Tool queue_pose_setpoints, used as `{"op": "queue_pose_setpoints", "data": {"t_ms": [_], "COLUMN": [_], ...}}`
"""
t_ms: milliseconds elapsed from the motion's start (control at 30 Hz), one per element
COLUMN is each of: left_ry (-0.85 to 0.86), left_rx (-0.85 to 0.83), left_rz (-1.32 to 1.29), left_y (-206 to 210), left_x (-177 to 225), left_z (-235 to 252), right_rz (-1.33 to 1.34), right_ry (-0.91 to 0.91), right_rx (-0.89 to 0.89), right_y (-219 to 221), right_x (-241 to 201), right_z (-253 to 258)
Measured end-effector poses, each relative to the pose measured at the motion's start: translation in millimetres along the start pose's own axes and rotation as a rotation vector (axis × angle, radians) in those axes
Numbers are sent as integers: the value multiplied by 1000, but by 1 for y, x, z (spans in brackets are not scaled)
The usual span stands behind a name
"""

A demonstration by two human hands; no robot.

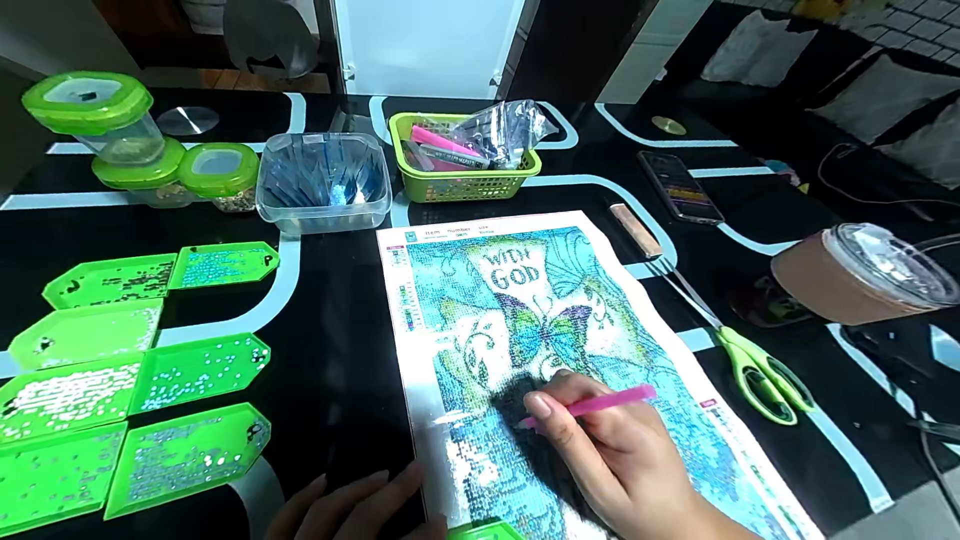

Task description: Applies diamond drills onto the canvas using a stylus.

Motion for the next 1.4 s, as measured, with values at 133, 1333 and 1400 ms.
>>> {"op": "queue_pose_setpoints", "data": {"t_ms": [133,1333,1400], "left_ry": [2,46,49], "left_rx": [-1,20,16], "left_rz": [12,20,26], "left_y": [0,1,1], "left_x": [0,-1,-1], "left_z": [1,-3,-3], "right_rz": [357,383,361], "right_ry": [281,191,195], "right_rx": [44,152,163], "right_y": [-4,-31,-31], "right_x": [15,2,7], "right_z": [4,-38,-42]}}
Point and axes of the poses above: each hand's wrist, its own z-axis towards the middle knuckle, its own y-axis out of the palm, x = y × z, the point moved 4 cm from there along z, towards the middle knuckle
